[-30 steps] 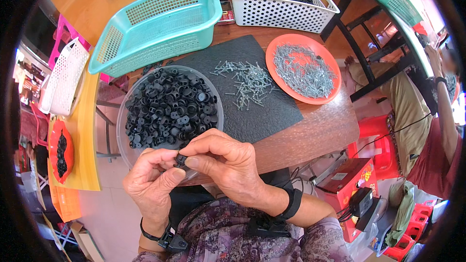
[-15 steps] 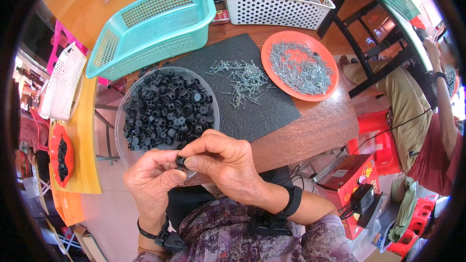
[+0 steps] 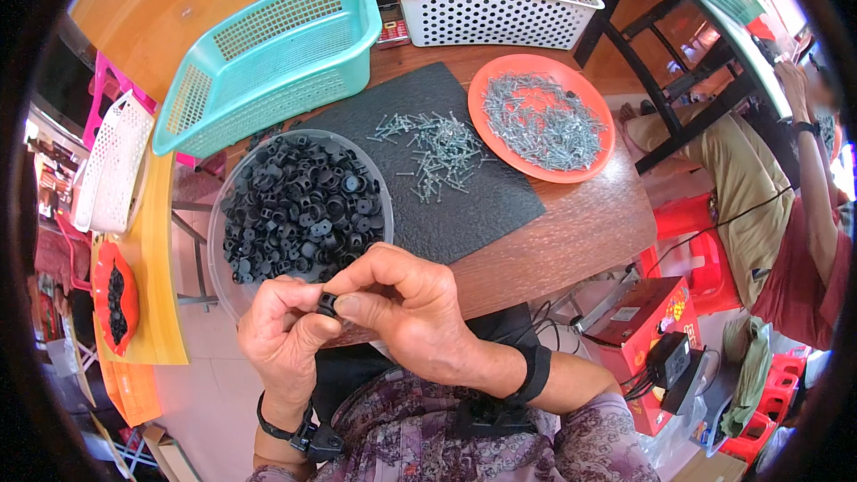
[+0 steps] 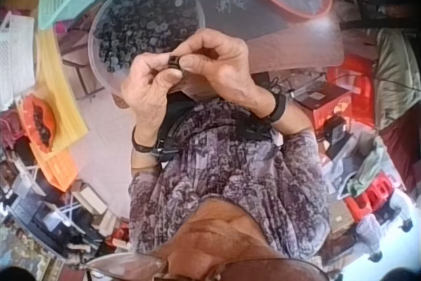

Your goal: Assembling small black plastic fasteners or eyelets by hand at a workbench.

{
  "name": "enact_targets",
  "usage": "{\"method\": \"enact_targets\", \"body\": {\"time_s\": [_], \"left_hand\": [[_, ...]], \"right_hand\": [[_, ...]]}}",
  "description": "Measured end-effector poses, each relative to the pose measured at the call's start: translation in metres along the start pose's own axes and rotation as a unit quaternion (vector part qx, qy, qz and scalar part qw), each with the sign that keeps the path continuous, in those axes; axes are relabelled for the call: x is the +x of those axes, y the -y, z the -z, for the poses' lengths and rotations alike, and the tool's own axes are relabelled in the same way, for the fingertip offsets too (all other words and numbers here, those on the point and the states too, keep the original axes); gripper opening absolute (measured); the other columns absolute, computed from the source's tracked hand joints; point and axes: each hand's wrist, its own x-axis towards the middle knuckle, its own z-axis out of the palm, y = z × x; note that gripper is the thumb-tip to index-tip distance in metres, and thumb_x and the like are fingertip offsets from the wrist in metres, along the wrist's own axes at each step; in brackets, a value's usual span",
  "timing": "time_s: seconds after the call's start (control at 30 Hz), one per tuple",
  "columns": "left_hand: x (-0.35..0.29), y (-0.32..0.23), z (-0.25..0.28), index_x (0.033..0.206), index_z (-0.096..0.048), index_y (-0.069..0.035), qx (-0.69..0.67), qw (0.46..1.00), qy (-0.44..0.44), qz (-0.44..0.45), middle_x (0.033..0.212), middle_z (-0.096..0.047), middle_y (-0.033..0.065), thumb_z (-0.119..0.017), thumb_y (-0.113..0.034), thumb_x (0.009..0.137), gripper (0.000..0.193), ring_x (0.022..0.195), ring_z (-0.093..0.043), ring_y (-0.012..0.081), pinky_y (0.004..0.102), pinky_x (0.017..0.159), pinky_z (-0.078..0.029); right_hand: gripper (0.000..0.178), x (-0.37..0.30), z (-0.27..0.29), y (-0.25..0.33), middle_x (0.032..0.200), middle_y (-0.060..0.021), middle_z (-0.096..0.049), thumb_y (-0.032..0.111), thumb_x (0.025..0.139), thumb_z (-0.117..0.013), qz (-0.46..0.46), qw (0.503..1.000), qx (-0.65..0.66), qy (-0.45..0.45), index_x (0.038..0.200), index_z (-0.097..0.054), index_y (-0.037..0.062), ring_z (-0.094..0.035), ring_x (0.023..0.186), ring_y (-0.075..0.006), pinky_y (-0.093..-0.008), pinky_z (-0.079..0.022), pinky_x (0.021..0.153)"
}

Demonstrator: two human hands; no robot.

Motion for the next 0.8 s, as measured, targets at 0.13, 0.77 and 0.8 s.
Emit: {"method": "enact_targets", "body": {"time_s": [0.13,0.77,0.8], "left_hand": [[0.002,0.007,-0.002,0.086,-0.055,0.001,0.037,0.998,-0.005,-0.048,0.081,-0.053,0.0040,-0.077,-0.027,0.073,0.038,0.071,-0.050,0.0101,0.0216,0.062,-0.042],[0.015,-0.012,-0.007,0.097,-0.060,0.001,0.208,0.965,0.038,-0.157,0.070,-0.057,0.0089,-0.079,-0.010,0.067,0.037,0.058,-0.055,0.0196,0.0281,0.052,-0.043],[0.018,-0.013,-0.007,0.099,-0.061,0.001,0.198,0.968,0.035,-0.152,0.074,-0.059,0.0095,-0.079,-0.009,0.066,0.039,0.060,-0.057,0.0182,0.0261,0.055,-0.045]], "right_hand": [[0.014,0.000,-0.001,0.003,0.082,-0.0036,-0.056,-0.009,0.078,-0.062,0.025,0.998,-0.049,0.007,0.089,-0.063,-0.0012,-0.057,0.075,-0.0073,-0.0215,-0.047,0.065],[0.007,0.012,0.017,0.016,0.089,-0.0035,-0.062,0.003,0.087,-0.060,-0.089,0.994,0.031,0.056,0.094,-0.061,-0.0008,-0.058,0.080,-0.0078,-0.0209,-0.047,0.071],[0.006,0.016,0.020,0.018,0.088,-0.0029,-0.063,0.004,0.088,-0.060,-0.075,0.996,-0.002,0.044,0.092,-0.062,0.0002,-0.058,0.079,-0.0076,-0.0211,-0.047,0.070]]}}
